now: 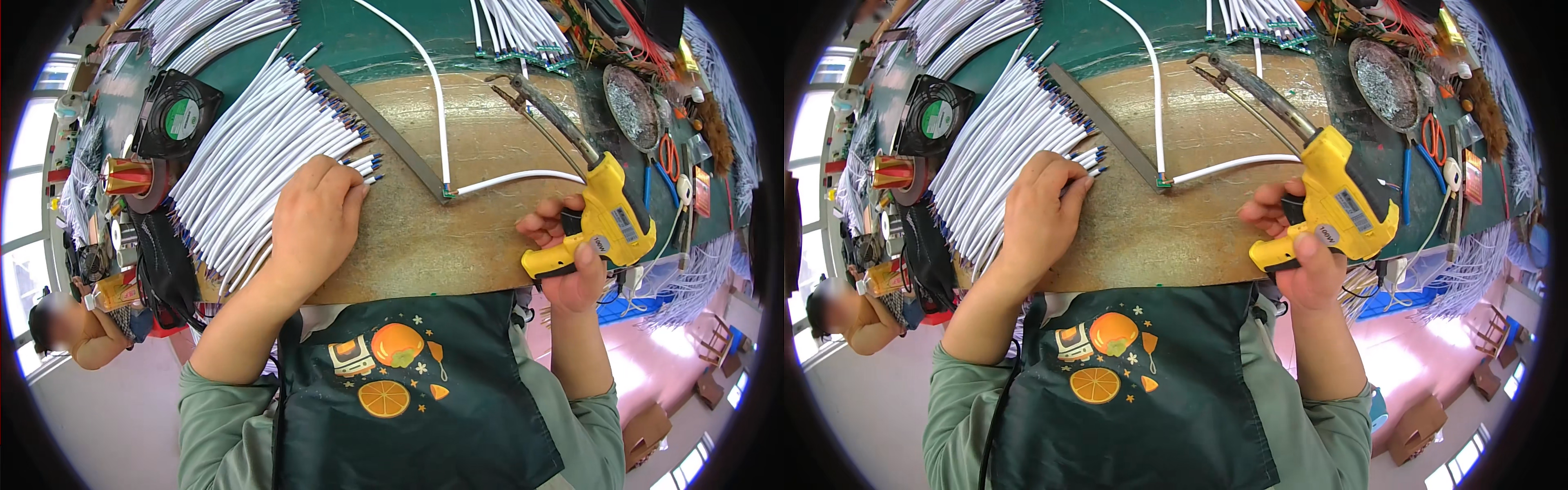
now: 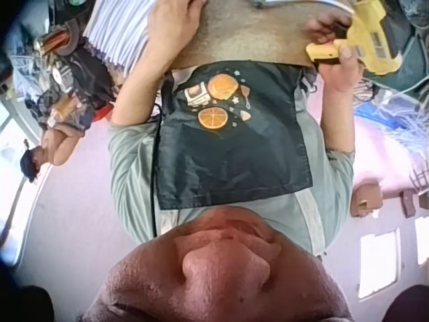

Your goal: The person aligns a wire with a small circuit board and uses a soldering iron to connect them, then slides a white tube over the wire. They repeat this process by picking up another wire and soldering it to a circuit board.

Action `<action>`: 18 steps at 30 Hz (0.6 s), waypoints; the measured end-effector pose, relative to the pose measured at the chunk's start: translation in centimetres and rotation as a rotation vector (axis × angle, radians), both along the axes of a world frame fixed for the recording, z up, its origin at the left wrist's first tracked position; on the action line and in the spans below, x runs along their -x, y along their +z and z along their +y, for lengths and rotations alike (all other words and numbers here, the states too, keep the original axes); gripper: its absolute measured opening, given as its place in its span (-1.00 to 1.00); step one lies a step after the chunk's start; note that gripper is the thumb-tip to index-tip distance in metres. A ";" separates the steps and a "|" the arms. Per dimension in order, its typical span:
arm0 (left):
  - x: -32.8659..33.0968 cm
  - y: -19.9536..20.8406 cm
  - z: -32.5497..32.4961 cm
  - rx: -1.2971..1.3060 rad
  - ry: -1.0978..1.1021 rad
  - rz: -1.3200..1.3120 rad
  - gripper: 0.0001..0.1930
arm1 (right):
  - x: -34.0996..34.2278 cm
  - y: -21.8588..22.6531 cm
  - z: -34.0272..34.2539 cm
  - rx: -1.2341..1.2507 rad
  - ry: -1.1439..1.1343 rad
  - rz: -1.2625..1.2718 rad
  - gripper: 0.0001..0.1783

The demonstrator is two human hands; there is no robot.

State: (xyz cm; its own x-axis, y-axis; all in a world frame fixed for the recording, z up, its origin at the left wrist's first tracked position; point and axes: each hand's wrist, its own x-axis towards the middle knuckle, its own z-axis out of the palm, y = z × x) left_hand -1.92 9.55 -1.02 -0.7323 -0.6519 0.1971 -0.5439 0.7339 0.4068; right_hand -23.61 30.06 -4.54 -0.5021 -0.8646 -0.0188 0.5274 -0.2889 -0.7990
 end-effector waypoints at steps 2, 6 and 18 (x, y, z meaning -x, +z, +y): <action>0.3 0.4 0.4 -0.034 -0.012 0.014 -0.94 | -0.7 0.6 0.0 -0.021 0.000 -0.028 -0.34; 0.8 2.5 2.8 -0.535 -0.122 0.158 -0.92 | -2.8 2.3 -0.8 -0.130 -0.038 0.086 -0.32; 1.9 3.6 4.5 -1.072 -0.163 0.097 -0.89 | -4.8 2.8 -3.0 -0.190 0.046 0.489 -0.72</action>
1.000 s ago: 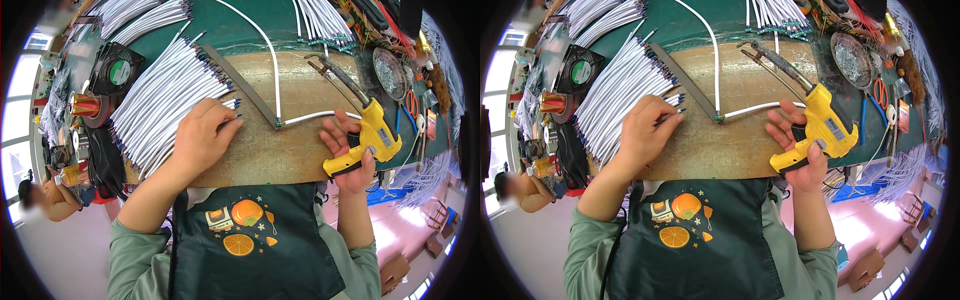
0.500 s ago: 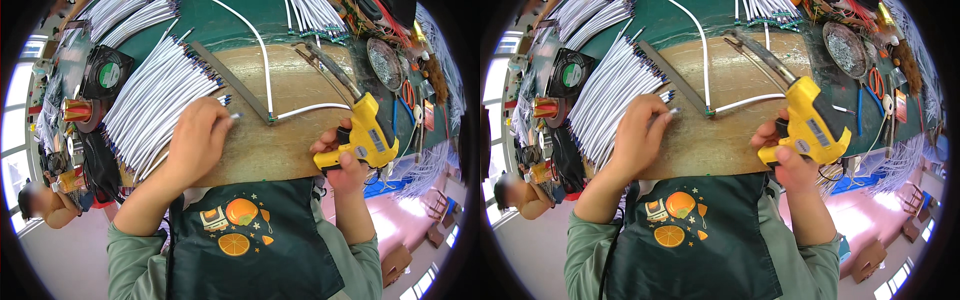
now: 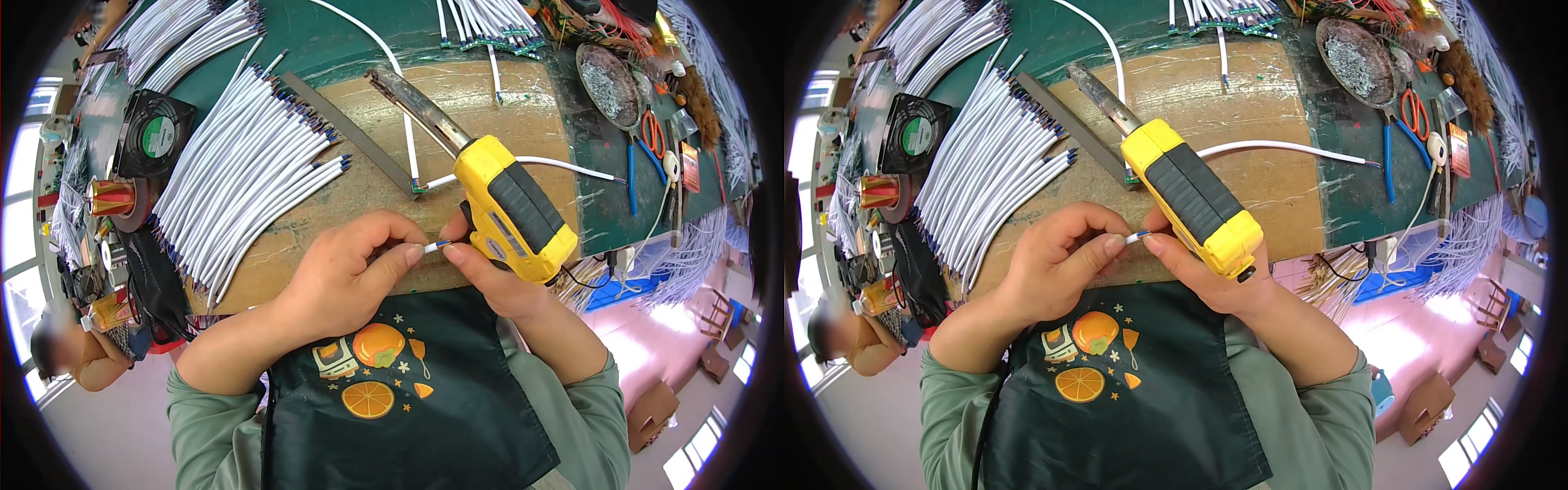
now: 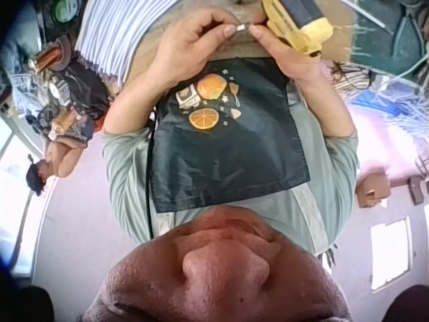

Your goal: The person aligns a wire with a small circuit board and uses a soldering iron to connect them, then slides a white tube over the wire. They repeat this process by picking up another wire and soldering it to a circuit board.

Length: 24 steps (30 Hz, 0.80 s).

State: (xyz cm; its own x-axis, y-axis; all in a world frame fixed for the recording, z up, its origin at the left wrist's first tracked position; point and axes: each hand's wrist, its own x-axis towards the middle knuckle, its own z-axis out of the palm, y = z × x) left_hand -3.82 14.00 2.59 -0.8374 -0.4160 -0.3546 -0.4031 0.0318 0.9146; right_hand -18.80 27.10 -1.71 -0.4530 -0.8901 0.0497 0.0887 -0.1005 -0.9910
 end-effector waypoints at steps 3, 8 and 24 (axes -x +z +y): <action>0.2 0.3 0.0 -0.243 0.068 -0.029 -0.88 | 0.1 0.2 0.0 -0.008 0.013 -0.015 -0.73; 0.0 -0.7 0.4 -0.084 -0.019 0.124 -0.86 | -0.1 0.2 -0.1 -0.027 0.011 0.089 -0.77; 1.2 -1.0 -2.2 0.374 0.058 -0.027 -0.88 | -0.1 -0.8 0.8 -0.094 0.066 0.083 -0.57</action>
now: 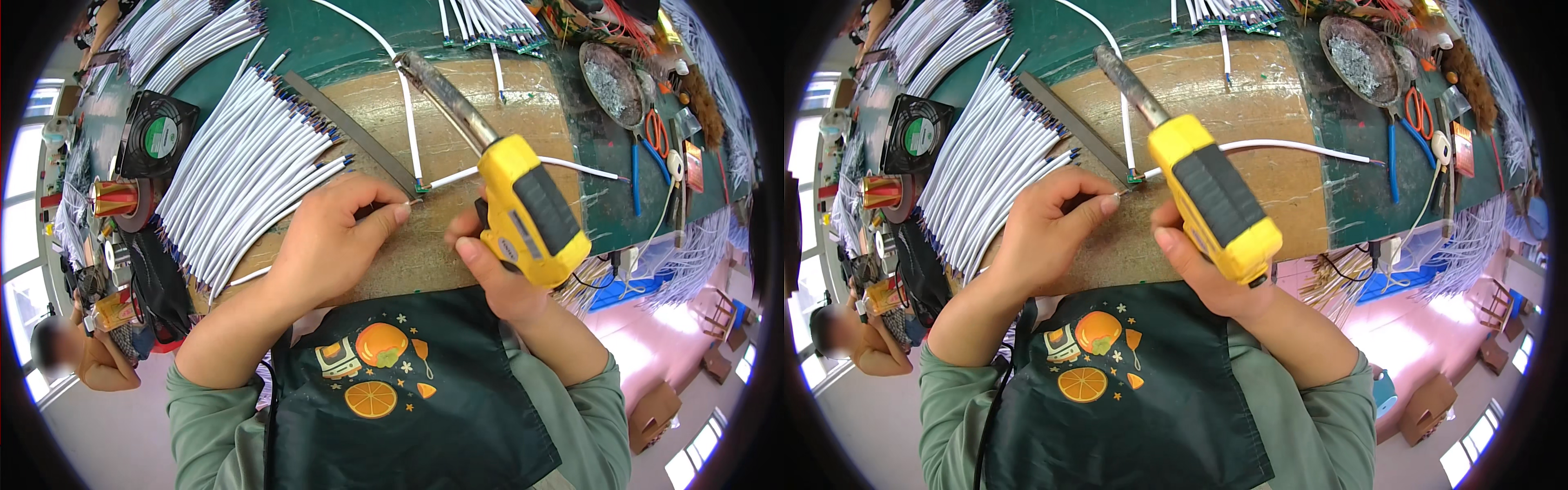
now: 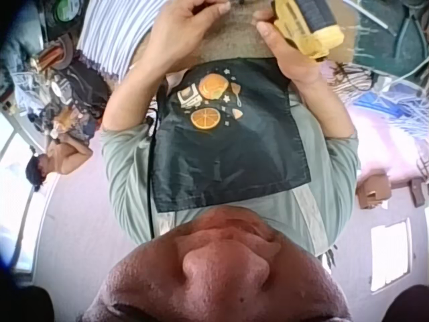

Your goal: The person aligns a wire with a small circuit board and uses a soldering iron to connect them, then slides a white tube over the wire. They repeat this process by picking up another wire and soldering it to a circuit board.

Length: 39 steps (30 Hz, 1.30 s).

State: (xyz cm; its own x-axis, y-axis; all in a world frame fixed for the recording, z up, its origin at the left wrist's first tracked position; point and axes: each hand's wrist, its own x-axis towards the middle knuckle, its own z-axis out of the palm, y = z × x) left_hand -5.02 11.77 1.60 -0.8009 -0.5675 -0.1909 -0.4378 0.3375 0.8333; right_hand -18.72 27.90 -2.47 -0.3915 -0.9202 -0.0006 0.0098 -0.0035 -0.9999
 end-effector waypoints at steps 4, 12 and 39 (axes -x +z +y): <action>0.5 -0.4 -0.3 0.089 -0.018 -0.021 -0.88 | 0.6 0.5 -1.5 0.141 -0.030 -0.314 -0.42; 1.0 0.0 -0.3 -0.005 0.054 -0.042 -0.88 | 0.0 -0.6 -1.6 -0.004 -0.088 -0.400 -0.61; 2.4 0.3 -0.8 0.217 -0.029 -0.075 -0.88 | 0.3 -2.0 -1.6 0.073 -0.061 -0.351 -0.65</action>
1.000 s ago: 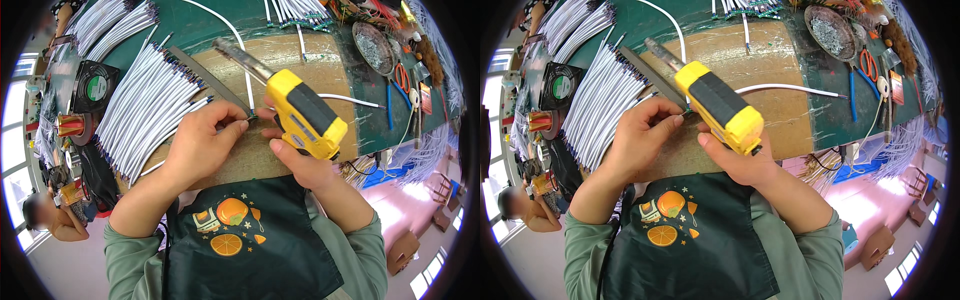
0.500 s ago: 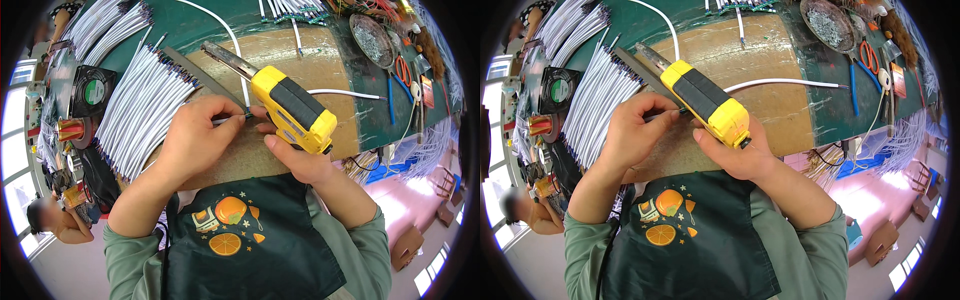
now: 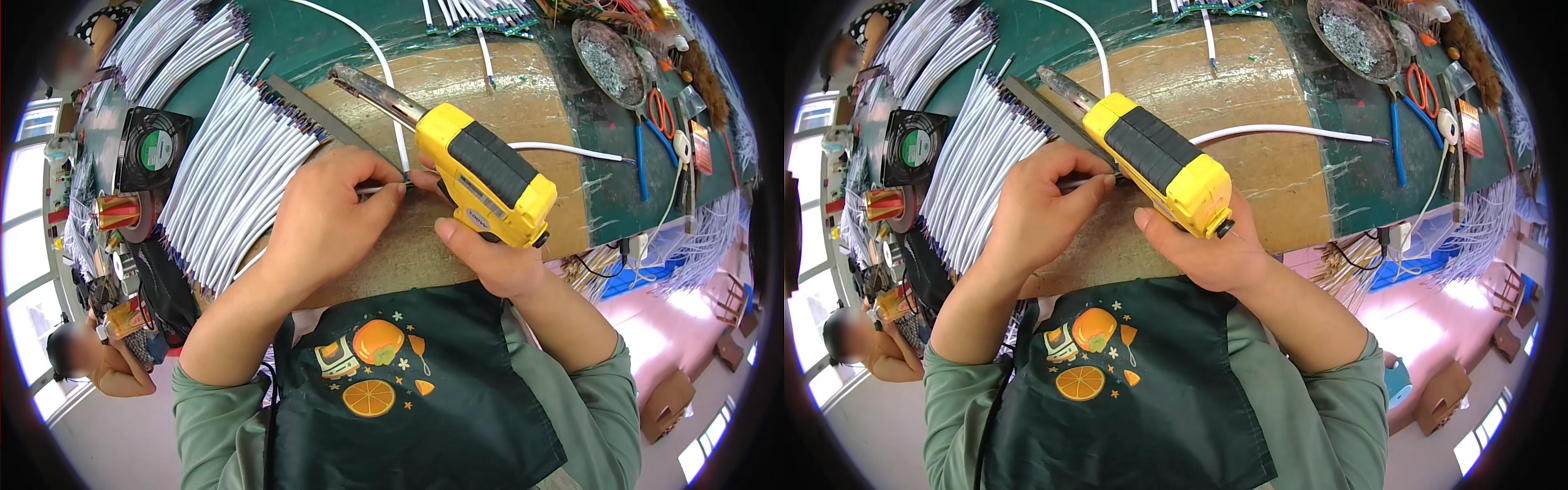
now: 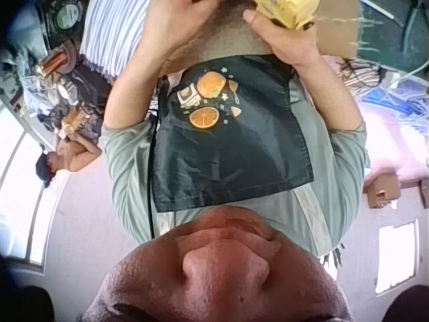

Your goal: The person aligns a wire with a small circuit board and uses a soldering iron to connect them, then slides a white tube over the wire. They repeat this process by picking up another wire and soldering it to a circuit board.

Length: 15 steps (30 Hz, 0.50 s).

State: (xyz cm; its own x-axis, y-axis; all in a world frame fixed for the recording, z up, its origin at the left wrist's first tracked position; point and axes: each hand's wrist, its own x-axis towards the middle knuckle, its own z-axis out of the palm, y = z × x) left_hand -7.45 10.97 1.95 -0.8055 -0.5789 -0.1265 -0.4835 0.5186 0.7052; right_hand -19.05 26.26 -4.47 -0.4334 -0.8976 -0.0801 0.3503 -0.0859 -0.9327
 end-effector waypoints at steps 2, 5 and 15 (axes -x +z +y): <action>0.1 0.0 0.0 0.013 -0.001 -0.002 -0.88 | 0.0 0.0 0.0 0.022 -0.010 0.007 -0.63; 0.2 0.2 -0.2 0.056 -0.026 -0.028 -0.88 | 0.7 1.5 -0.5 0.038 0.125 -0.107 -0.31; 1.4 1.2 -0.9 0.020 -0.088 -0.136 -0.87 | 0.8 1.9 2.3 0.059 -0.043 -0.194 -0.29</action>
State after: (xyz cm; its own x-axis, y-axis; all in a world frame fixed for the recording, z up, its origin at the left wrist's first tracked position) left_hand -8.82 10.09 3.12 -0.8291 -0.5109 -0.2270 -0.5263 0.5766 0.6249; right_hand -19.88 28.59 -2.53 -0.4532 -0.8842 -0.1135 0.5179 -0.1575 -0.8408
